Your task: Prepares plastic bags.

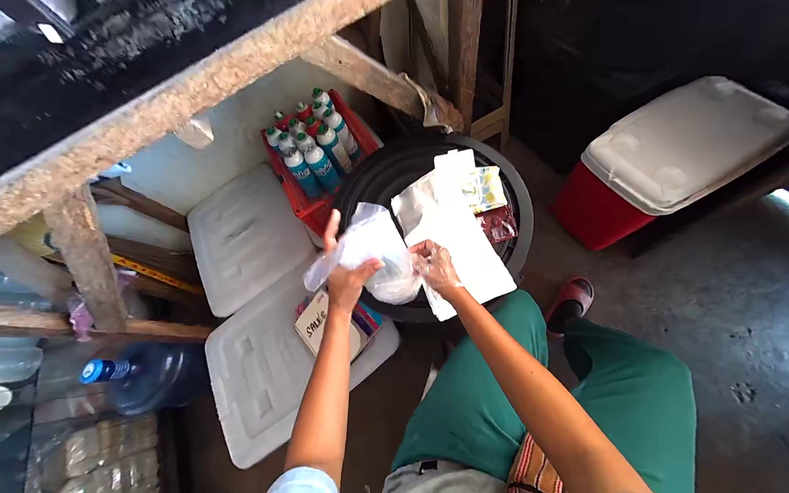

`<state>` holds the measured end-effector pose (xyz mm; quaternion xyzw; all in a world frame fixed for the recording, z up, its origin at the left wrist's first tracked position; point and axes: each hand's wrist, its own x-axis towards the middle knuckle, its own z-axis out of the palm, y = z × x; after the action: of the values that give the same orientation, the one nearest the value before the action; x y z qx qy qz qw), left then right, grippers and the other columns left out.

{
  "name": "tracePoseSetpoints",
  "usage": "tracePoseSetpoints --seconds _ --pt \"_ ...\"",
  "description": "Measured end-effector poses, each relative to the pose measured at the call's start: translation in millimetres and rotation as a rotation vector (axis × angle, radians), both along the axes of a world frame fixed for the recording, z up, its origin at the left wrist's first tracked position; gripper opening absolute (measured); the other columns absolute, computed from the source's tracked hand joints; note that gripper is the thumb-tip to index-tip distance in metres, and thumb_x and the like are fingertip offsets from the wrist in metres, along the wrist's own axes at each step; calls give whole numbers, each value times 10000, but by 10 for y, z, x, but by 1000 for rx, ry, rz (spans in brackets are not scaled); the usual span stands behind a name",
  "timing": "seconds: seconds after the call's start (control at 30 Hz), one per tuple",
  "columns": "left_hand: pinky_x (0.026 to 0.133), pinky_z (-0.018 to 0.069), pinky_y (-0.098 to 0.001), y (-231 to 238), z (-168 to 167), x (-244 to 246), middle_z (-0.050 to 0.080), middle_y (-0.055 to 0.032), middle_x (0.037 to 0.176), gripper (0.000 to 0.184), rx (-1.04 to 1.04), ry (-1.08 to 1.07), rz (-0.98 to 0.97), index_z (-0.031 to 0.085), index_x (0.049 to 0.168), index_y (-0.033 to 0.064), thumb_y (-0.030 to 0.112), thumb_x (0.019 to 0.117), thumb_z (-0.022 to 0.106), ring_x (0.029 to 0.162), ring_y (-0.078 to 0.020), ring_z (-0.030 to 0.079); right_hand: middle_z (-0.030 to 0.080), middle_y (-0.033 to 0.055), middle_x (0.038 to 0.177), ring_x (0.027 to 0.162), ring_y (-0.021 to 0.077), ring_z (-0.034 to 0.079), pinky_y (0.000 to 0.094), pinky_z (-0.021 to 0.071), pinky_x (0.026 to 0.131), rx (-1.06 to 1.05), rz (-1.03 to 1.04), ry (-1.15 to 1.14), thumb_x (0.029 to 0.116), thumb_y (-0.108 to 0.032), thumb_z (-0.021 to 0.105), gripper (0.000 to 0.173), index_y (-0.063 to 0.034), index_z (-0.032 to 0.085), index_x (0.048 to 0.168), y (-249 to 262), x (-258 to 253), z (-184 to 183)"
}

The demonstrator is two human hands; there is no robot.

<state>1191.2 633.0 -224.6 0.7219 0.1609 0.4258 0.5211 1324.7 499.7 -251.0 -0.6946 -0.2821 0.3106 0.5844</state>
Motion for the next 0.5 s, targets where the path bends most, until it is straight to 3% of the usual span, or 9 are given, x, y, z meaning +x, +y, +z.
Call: tracePoseSetpoints --seconds 0.1,0.2,0.5 --pt "998 523 -260 -154 -99 174 652 -97 1227 1035 -14 81 90 428 1370 -120 229 546 949 1103 -42 634 684 246 1057 947 325 671 474 525 907 -154 -9 -40 1005 -30 548 260 82 619 1228 -28 75 23" --pt "1012 515 -290 -304 -289 194 661 -159 1198 1014 -104 176 124 441 1341 -158 117 513 959 1109 -91 641 669 282 1126 1056 374 651 504 485 979 -233 -19 -58 1011 -23 533 270 90 616 1242 -65 56 -42" --pt "1020 511 -365 -254 -703 106 671 -206 1176 857 -117 285 111 516 1289 -158 141 609 942 1109 -183 651 662 299 1145 1086 416 644 521 490 991 -211 -90 -173 998 -42 569 275 95 629 1229 -29 -70 -95"
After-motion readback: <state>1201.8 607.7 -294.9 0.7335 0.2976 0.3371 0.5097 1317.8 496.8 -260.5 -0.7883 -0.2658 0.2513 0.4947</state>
